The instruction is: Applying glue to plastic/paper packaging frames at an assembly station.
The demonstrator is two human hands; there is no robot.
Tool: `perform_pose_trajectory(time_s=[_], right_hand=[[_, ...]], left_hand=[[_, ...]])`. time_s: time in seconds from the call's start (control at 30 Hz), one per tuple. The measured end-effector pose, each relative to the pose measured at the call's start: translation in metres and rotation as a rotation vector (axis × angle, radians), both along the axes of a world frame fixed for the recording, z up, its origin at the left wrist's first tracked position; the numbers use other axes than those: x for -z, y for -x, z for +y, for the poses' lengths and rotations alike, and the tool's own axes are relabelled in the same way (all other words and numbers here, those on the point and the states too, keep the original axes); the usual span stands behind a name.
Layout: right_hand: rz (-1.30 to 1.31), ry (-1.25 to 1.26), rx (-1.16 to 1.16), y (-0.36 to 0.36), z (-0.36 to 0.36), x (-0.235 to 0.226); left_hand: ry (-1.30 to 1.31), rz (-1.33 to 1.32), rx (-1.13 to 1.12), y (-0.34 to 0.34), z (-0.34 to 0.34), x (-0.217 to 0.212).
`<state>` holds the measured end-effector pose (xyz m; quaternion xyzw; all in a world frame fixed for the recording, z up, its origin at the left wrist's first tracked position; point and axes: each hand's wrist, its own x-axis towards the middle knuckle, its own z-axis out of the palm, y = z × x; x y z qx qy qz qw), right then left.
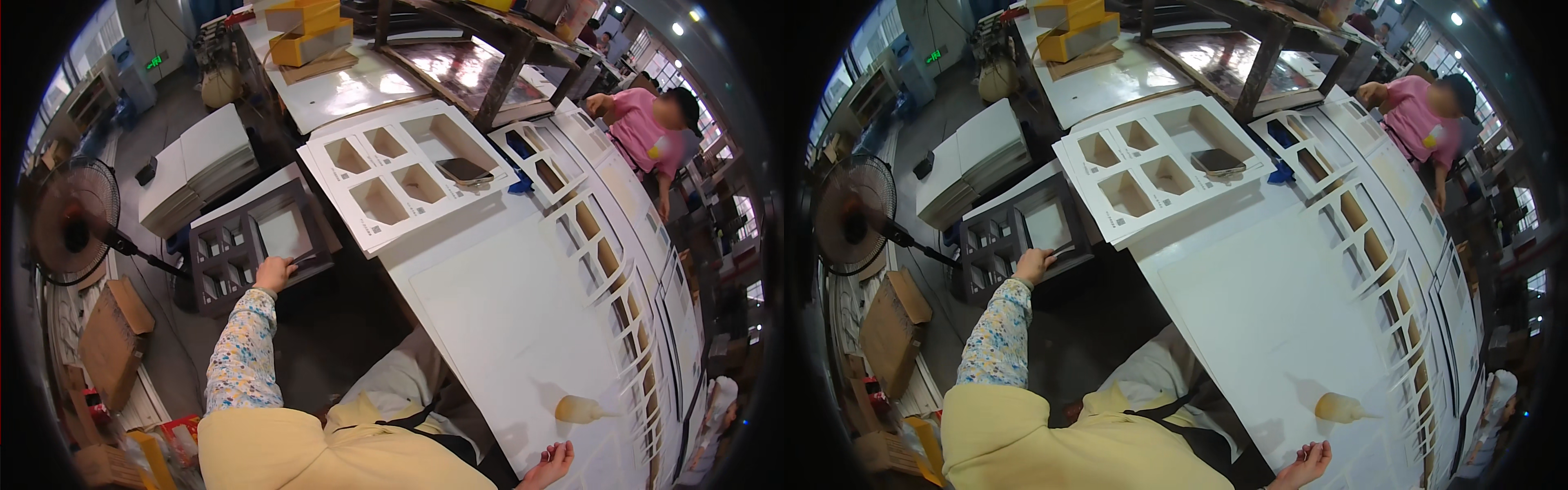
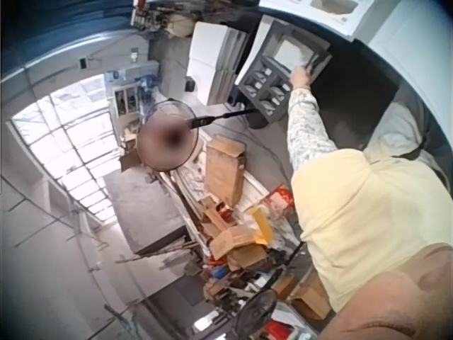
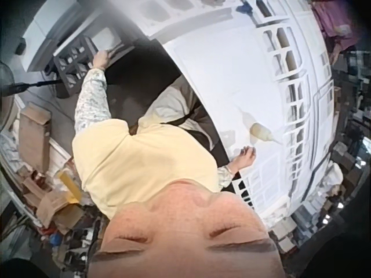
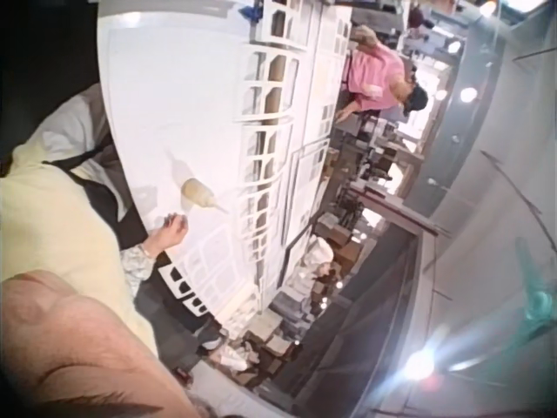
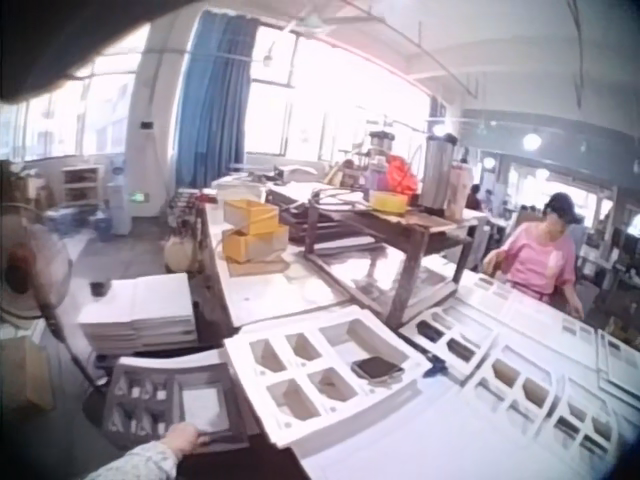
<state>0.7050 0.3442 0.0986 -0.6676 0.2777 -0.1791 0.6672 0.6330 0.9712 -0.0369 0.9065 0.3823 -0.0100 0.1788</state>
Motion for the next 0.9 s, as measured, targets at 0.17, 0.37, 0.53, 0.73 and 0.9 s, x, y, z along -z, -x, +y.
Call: perform_pose_trajectory(time_s=[0.17,0.37,0.53,0.73,0.9], right_hand=[[0.004,-0.001,0.004,-0.003,0.005,0.000],[0.018,-0.045,-0.042,-0.004,0.002,0.010],[0.019,-0.035,-0.066,-0.007,-0.011,0.030],[0.009,-0.027,-0.051,-0.002,-0.016,0.027],[-0.007,-0.069,-0.058,0.006,-0.022,0.037]], left_hand=[[-0.284,-0.193,0.025,0.000,-0.001,-0.028],[0.102,-0.362,-0.038,0.004,0.011,-0.063],[0.344,-0.223,0.017,-0.004,0.018,-0.054],[0.449,-0.346,-0.058,0.004,0.028,-0.022],[0.522,-0.343,-0.098,0.001,0.022,-0.026]])
